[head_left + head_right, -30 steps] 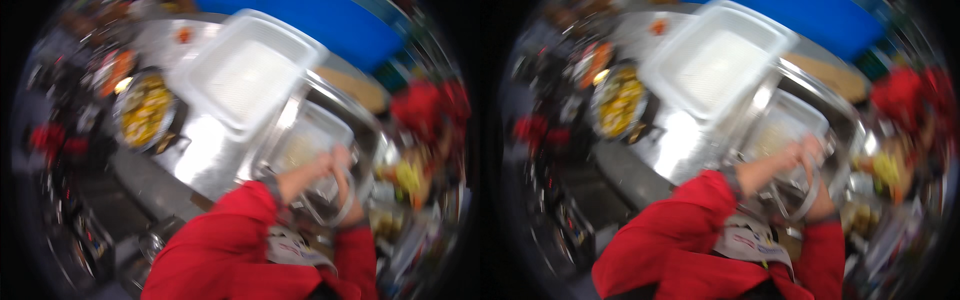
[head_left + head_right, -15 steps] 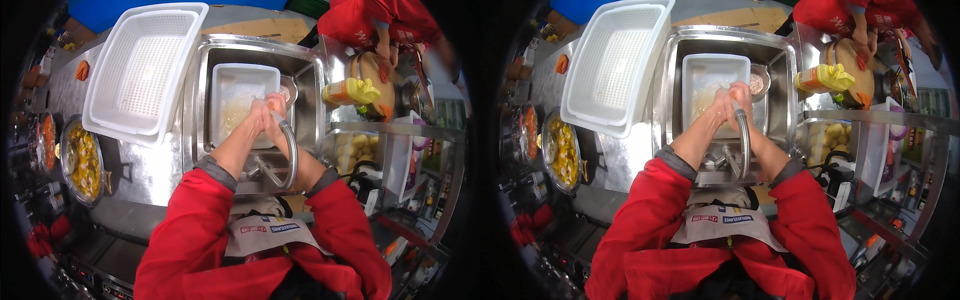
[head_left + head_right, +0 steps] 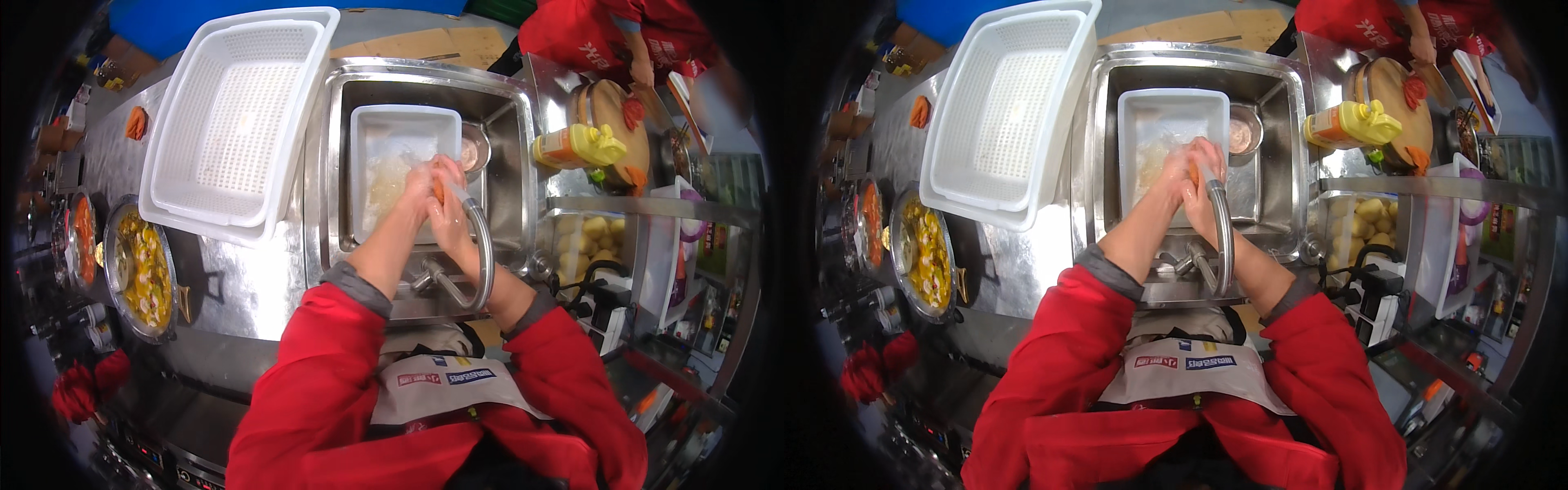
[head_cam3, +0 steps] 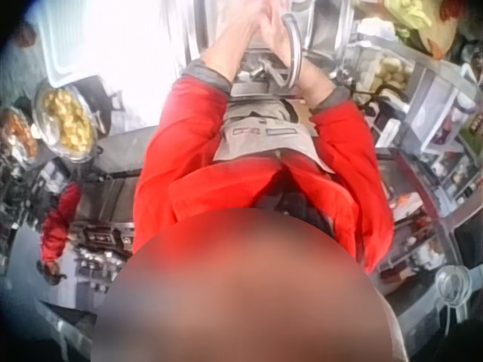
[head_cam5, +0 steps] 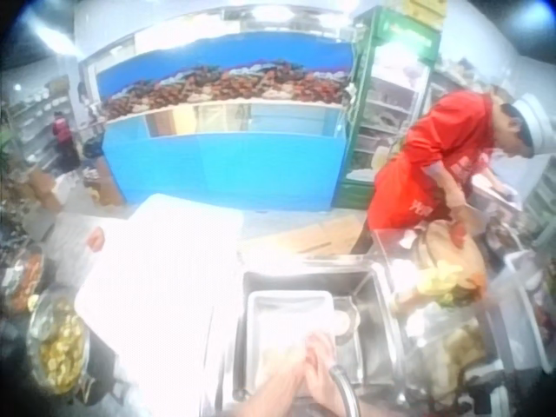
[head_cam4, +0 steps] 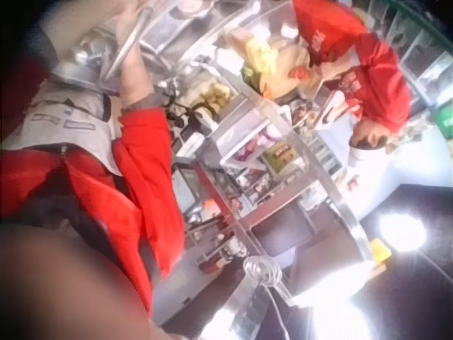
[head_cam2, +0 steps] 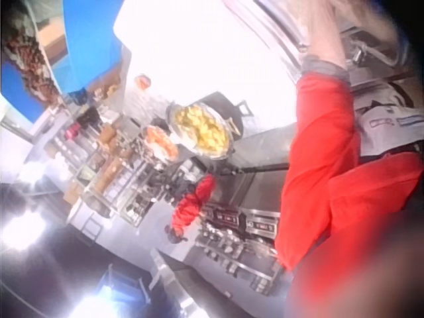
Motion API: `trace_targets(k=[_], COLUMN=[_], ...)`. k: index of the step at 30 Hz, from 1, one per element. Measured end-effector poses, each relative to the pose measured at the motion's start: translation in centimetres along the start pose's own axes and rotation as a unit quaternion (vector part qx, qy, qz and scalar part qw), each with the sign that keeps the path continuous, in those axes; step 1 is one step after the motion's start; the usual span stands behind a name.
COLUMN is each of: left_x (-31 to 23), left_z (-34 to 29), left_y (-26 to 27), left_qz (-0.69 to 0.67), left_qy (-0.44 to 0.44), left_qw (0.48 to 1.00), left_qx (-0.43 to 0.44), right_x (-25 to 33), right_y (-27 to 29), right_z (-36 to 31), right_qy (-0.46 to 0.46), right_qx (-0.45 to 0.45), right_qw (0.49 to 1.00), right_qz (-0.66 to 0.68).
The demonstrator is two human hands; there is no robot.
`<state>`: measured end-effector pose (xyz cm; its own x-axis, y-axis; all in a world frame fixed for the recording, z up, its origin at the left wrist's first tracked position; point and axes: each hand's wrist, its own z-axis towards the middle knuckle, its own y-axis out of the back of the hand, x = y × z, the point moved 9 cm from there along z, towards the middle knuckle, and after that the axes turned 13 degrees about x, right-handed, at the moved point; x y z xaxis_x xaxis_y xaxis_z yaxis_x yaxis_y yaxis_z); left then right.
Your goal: The person retrieves a purple cloth, stirs a large pot of sliced meat with a ladle, then washes a white plastic container and a basket in the sink. They return to the pot to stir the meat again and place the container nearby.
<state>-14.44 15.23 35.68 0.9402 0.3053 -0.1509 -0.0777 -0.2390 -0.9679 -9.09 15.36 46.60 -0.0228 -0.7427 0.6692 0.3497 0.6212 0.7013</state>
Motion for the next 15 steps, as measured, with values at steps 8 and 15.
trace_targets(k=[8, 15], left_x=[0.4, -4.1], left_z=[-3.7, -3.9], left_y=[1.9, 1.2], left_qz=[0.133, 0.184], left_qy=[0.075, -0.039], left_qw=[0.977, 0.968], left_qx=[-0.150, -0.167], right_x=[-3.8, -8.4], right_y=[-1.1, -5.4], right_z=[3.4, 3.2], right_qy=[-0.074, -0.302], right_qx=[0.081, -0.008], right_qw=[0.991, 0.868], right_qz=[0.080, 0.393])
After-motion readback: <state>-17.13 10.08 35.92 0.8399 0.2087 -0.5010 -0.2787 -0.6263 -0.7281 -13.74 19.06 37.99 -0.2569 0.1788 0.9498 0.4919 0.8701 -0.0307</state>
